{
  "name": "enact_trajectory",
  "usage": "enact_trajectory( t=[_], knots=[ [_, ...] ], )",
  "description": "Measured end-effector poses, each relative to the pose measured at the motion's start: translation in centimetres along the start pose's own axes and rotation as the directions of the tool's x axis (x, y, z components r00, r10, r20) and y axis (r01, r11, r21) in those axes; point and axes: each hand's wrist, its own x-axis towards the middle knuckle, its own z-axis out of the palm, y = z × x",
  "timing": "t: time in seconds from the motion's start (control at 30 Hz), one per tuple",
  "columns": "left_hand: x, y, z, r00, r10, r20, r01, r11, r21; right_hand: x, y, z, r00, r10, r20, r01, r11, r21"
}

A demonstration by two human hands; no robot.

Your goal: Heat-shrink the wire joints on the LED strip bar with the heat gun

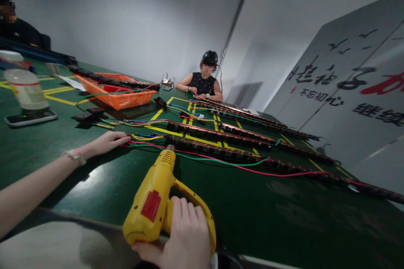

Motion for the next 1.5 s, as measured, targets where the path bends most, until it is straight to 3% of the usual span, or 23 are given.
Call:
enact_trajectory(
  t=[0.27,0.57,0.77,1.2,1.5],
  knots=[
    [0.1,0.0,0.0,1.000,0.000,-0.007,0.000,1.000,-0.016,0.2,-3.4,2.1,0.995,0.026,-0.097,-0.021,0.999,0.046],
    [0.2,0.0,0.2,1.000,0.010,-0.013,-0.010,1.000,-0.020,1.2,-7.1,4.5,0.999,0.033,-0.034,-0.025,0.978,0.205],
    [0.1,0.1,0.3,1.000,-0.020,-0.007,0.020,0.999,-0.027,1.8,-7.7,4.9,0.999,0.000,0.036,-0.008,0.975,0.222],
    [-0.1,0.0,0.0,1.000,-0.007,0.013,0.007,1.000,-0.023,1.7,-7.5,4.8,0.998,0.017,0.055,-0.030,0.970,0.240],
    [-0.5,0.6,-0.4,0.994,0.083,-0.064,-0.074,0.988,0.137,1.9,-7.6,4.5,0.999,0.029,0.026,-0.035,0.967,0.253]
  ],
)
